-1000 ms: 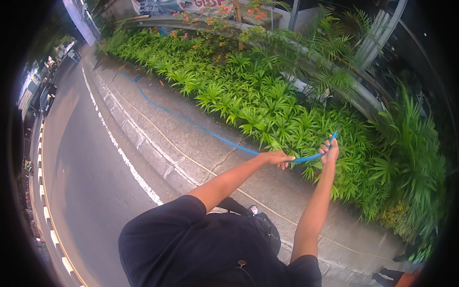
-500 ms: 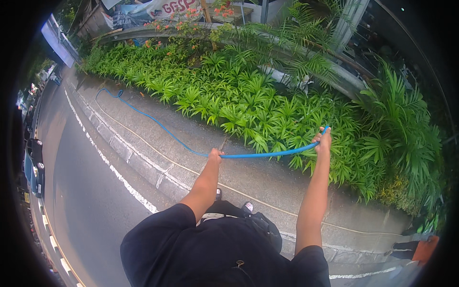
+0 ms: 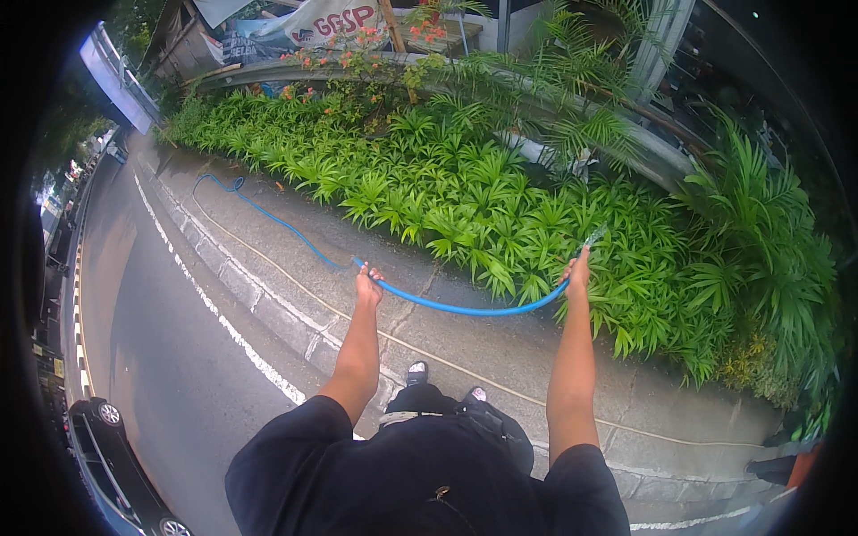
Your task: The person waters a roadside garden bed using a blue hose. They move the hose along the length of the plants, spraying water onto the foliage and soil.
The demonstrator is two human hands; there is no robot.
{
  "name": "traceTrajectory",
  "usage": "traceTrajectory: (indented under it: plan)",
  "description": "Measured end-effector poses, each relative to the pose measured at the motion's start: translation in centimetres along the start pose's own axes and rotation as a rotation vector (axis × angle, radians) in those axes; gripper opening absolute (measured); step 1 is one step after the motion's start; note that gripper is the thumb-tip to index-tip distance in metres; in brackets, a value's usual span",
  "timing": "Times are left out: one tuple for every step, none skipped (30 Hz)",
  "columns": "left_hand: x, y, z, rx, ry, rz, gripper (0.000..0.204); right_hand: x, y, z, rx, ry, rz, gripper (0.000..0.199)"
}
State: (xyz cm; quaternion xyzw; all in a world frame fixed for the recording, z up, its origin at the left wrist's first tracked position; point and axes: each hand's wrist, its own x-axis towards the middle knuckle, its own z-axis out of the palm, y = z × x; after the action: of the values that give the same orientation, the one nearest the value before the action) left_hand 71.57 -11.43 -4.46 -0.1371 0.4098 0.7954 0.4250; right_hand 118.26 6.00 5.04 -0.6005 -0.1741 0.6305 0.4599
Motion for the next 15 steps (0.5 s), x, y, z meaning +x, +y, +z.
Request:
traceTrajectory:
  plan:
    - [-0.9, 1.0, 1.5, 0.041, -0.005, 0.042, 0.028, 0.5, 0.4, 0.4, -0.036, -0.015, 0.013, 0.049]
    - [-1.1, 2.2, 2.3, 0.009, 0.031, 0.059, 0.028, 0.5, 0.8, 1.1, -0.07, -0.006, -0.014, 0.047]
    - [-1.0, 3.3, 3.3, -0.022, 0.066, 0.076, 0.028, 0.5, 1.2, 1.7, -0.049, 0.004, -0.024, 0.047]
    - [-0.4, 4.7, 3.3, -0.077, 0.038, 0.061, 0.028, 0.4, 1.5, 2.2, -0.029, 0.011, -0.034, 0.047]
    - [0.3, 6.0, 3.3, -0.132, 0.01, 0.044, 0.029, 0.6, 1.9, 2.6, -0.013, 0.013, -0.043, 0.047]
    - [1.7, 7.9, 2.4, -0.206, -0.085, -0.006, 0.03, 0.8, 2.1, 2.7, 0.063, -0.029, 0.003, 0.046]
    - [3.3, 9.9, 1.1, -0.281, -0.182, -0.046, 0.032, 1.0, 2.4, 3.0, 0.136, -0.08, 0.051, 0.046]
    - [5.4, 11.8, -1.3, -0.376, -0.271, -0.012, 0.039, 0.8, 2.8, 4.4, 0.228, -0.098, 0.07, 0.046]
    - [5.7, 12.3, -1.6, -0.384, -0.242, 0.022, 0.04, 0.4, 2.7, 5.1, 0.228, -0.07, 0.076, 0.046]
    - [5.9, 12.8, -1.6, -0.389, -0.218, 0.056, 0.041, 0.3, 2.9, 5.7, 0.207, -0.068, 0.034, 0.046]
    - [5.9, 13.6, -1.6, -0.394, -0.194, 0.091, 0.042, 0.3, 3.0, 6.3, 0.187, -0.066, -0.007, 0.046]
    - [6.0, 14.7, -2.3, -0.445, -0.17, 0.076, 0.044, 0.4, 2.7, 6.9, 0.184, -0.041, 0.003, 0.047]
    - [6.4, 16.2, -3.8, -0.498, -0.146, 0.068, 0.045, 0.4, 2.2, 7.5, 0.181, -0.021, 0.014, 0.047]
    - [6.7, 17.3, -4.7, -0.552, -0.125, 0.051, 0.046, 0.6, 1.7, 7.8, 0.15, 0.027, -0.008, 0.047]
    - [7.0, 18.4, -5.5, -0.535, -0.111, 0.081, 0.048, 0.6, 1.4, 7.9, 0.155, 0.019, -0.031, 0.047]
